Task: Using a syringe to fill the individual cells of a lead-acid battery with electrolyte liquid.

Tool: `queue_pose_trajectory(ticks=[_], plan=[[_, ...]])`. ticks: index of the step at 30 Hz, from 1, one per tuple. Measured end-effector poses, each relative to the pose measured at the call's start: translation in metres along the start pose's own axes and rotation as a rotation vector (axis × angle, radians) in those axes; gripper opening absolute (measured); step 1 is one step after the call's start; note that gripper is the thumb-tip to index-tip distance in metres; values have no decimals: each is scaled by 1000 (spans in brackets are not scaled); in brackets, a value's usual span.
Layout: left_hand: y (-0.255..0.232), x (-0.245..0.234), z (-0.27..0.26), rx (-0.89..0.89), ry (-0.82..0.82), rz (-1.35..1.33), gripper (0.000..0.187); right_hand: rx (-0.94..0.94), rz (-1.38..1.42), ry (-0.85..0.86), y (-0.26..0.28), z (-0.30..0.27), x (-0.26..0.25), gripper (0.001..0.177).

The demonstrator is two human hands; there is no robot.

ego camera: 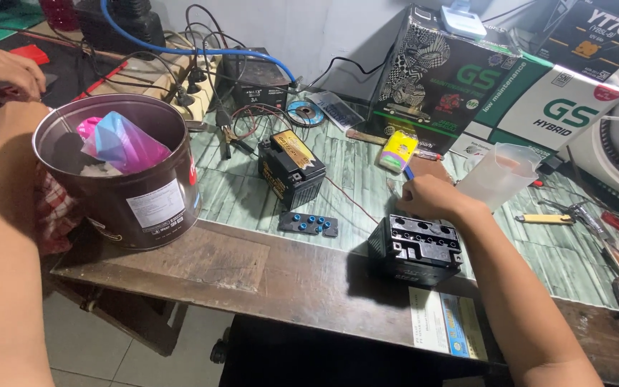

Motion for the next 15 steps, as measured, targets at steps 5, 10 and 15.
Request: queue_pose_trajectory(ticks=[5,10,15], plan=[[-123,3,19,-1338,-102,396,40,-16,2,-18,-1,-3,-6,32],[-104,-33,22,-1358,-230,863,63,-70,498,-67,11,-33,-34,21],[-107,-70,23,-1125,-469,1014,25,-81,532,-148,19,-48,-53,9]])
Point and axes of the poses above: each hand's wrist, its own z-axis towards the middle knuckle, its own x-axis out of the palm, y = z × x, the point moved 10 cm from there along z, towards the middle knuckle, and after that the axes turned 5 degrees about y, right-handed, at the moved point
